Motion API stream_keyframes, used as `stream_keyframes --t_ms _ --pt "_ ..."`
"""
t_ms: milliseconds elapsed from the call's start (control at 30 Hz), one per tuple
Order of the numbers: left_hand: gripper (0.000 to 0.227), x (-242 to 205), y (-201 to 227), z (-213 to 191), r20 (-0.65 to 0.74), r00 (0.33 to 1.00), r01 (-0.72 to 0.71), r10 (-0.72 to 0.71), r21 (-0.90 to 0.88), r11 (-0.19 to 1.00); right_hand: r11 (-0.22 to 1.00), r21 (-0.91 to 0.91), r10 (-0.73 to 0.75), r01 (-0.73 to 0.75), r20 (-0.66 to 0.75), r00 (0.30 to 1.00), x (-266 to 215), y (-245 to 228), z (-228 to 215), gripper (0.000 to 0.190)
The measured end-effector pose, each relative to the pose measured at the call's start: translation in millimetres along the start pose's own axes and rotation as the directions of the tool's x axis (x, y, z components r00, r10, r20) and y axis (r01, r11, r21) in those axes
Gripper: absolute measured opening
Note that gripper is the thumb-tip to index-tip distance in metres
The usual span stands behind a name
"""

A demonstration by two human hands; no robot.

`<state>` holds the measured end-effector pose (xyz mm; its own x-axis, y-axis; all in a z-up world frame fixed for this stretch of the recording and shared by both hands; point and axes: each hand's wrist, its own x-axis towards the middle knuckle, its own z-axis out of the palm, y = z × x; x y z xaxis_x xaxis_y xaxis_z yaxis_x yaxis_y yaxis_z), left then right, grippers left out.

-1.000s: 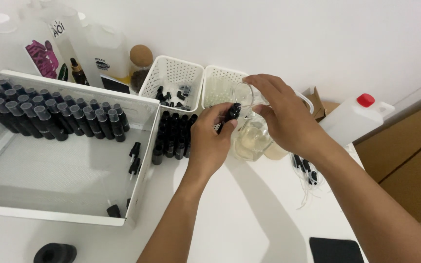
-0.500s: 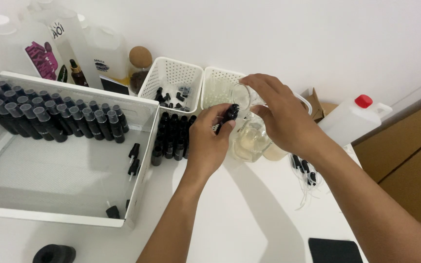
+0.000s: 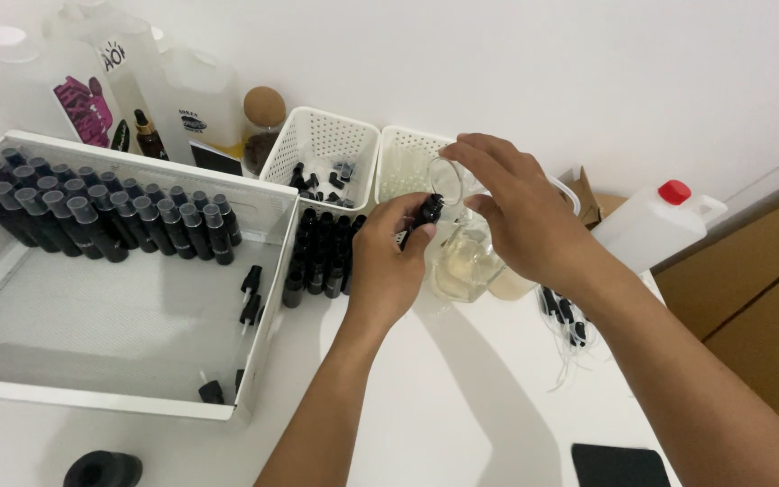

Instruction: Assembling small spray bottles by attaching spray heads to the bottle bodies.

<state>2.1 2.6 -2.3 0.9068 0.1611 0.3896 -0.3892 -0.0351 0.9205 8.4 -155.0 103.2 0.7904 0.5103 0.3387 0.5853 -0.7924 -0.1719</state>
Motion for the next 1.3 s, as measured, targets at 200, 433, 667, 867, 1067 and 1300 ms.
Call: stream_keyframes --t_ms 200,433,667,867,1067,1300 --pt "0.032 0.9 -1.3 -1.1 0.012 1.0 -0.004 0.004 0.025 1.0 0.996 -0.083 0.035 -0.032 0.037 0.999 1.9 -9.4 -2.9 0.062" --pt "0.033 0.5 -3.3 -1.0 0.009 1.0 0.013 -0.013 0.023 1.0 0.987 -0.137 0.097 -0.088 0.065 0.993 4.8 -13.6 -2.4 0.061" --pt "0.033 0.3 3.4 -2.8 0.022 1.0 0.005 -0.005 0.018 1.0 0.925 -0.364 -0.098 0.106 0.04 0.994 4.2 -13.9 -9.2 0.096" --pt "0.036 -2.6 17.5 -3.2 0.0 0.995 0.096 -0.096 -0.024 0.995 0.778 -0.612 -0.438 0.143 -0.366 0.821 -25.8 -3.0 -19.3 0.044" --pt "0.04 -1.0 22.1 -11.1 -0.034 0.993 0.114 -0.116 -0.05 0.992 0.973 0.173 0.218 -0.149 -0.502 0.837 -117.9 -3.2 22.1 0.06" --pt "0.049 0.5 4.9 -8.4 -0.05 0.994 0.099 -0.1 -0.026 0.995 0.447 0.541 0.807 -0.713 0.101 0.582 -221.7 38.2 114.4 0.05"
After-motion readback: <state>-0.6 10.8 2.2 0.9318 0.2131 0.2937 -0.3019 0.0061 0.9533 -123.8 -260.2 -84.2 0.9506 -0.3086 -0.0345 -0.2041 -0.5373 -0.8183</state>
